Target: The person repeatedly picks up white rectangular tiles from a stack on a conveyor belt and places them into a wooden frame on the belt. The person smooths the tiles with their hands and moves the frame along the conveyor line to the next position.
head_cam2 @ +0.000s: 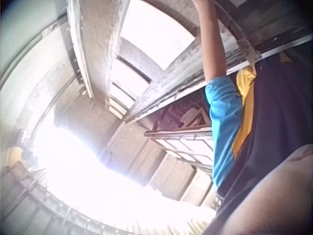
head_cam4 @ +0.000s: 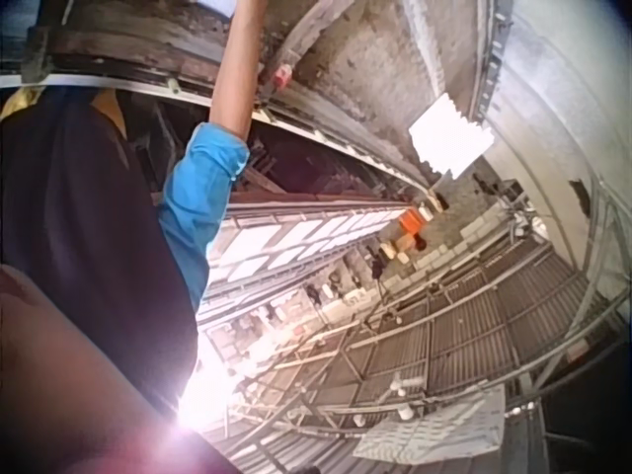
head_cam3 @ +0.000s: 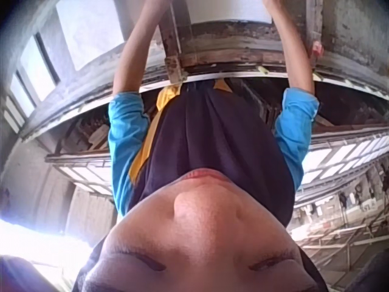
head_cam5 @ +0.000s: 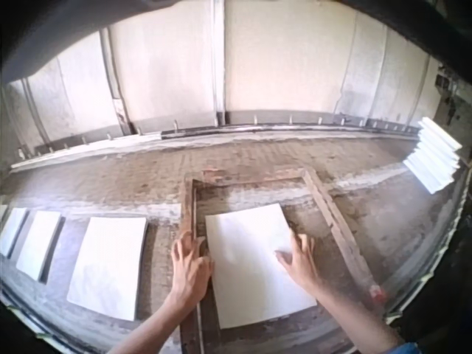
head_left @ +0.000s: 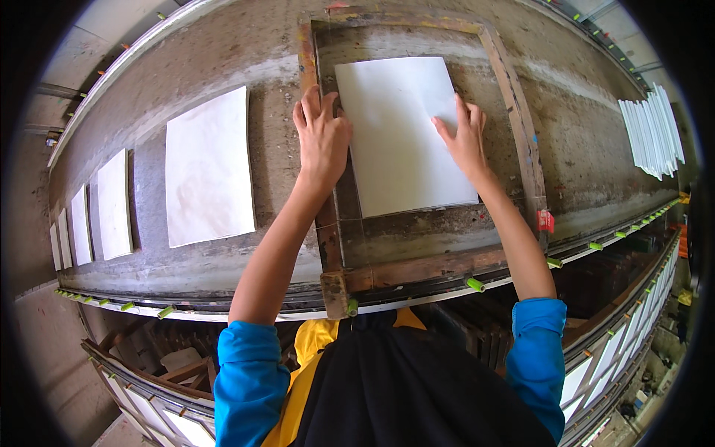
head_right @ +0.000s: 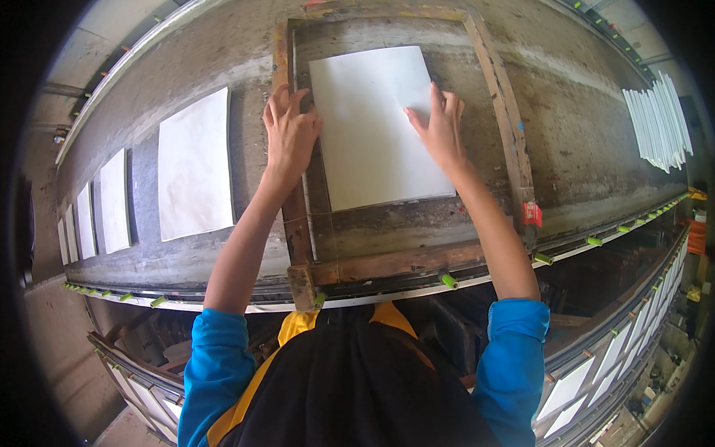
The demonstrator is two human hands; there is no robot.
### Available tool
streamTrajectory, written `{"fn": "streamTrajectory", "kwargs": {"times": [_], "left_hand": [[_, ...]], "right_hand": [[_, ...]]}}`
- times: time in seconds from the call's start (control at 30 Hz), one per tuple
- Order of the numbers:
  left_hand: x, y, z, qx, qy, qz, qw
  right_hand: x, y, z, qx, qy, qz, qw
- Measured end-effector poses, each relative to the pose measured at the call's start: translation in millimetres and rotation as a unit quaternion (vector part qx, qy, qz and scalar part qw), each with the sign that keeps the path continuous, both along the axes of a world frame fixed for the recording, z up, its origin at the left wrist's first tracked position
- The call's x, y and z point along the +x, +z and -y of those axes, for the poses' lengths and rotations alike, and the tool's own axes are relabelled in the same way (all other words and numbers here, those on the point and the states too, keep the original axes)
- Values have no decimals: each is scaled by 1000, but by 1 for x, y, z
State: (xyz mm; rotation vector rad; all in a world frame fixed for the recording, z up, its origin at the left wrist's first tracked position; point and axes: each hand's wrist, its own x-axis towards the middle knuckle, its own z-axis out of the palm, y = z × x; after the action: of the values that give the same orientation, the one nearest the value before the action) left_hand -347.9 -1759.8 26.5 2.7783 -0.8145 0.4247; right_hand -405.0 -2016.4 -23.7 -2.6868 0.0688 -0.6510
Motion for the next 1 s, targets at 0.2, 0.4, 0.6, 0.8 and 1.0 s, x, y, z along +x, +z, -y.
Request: {"fn": "streamTrajectory", "kwargs": {"times": [0.2, 0.4, 0.6, 0.8, 1.0], "left_hand": [[-5, 11, 3, 85, 4, -19, 996], [-27, 7, 28, 310, 19, 42, 950], [-53, 5, 40, 392, 41, 96, 914], [-71, -43, 46, 202, 67, 103, 972], [-72, -32, 40, -53, 52, -106, 992]], "right_hand": [[-5, 10, -10, -102, -44, -28, 993], [-7, 15, -14, -163, -69, -37, 984], [-5, 17, -12, -190, -60, -24, 980], [3, 10, -6, -127, 52, 18, 990], [-18, 8, -32, -82, 206, -14, 975]]}}
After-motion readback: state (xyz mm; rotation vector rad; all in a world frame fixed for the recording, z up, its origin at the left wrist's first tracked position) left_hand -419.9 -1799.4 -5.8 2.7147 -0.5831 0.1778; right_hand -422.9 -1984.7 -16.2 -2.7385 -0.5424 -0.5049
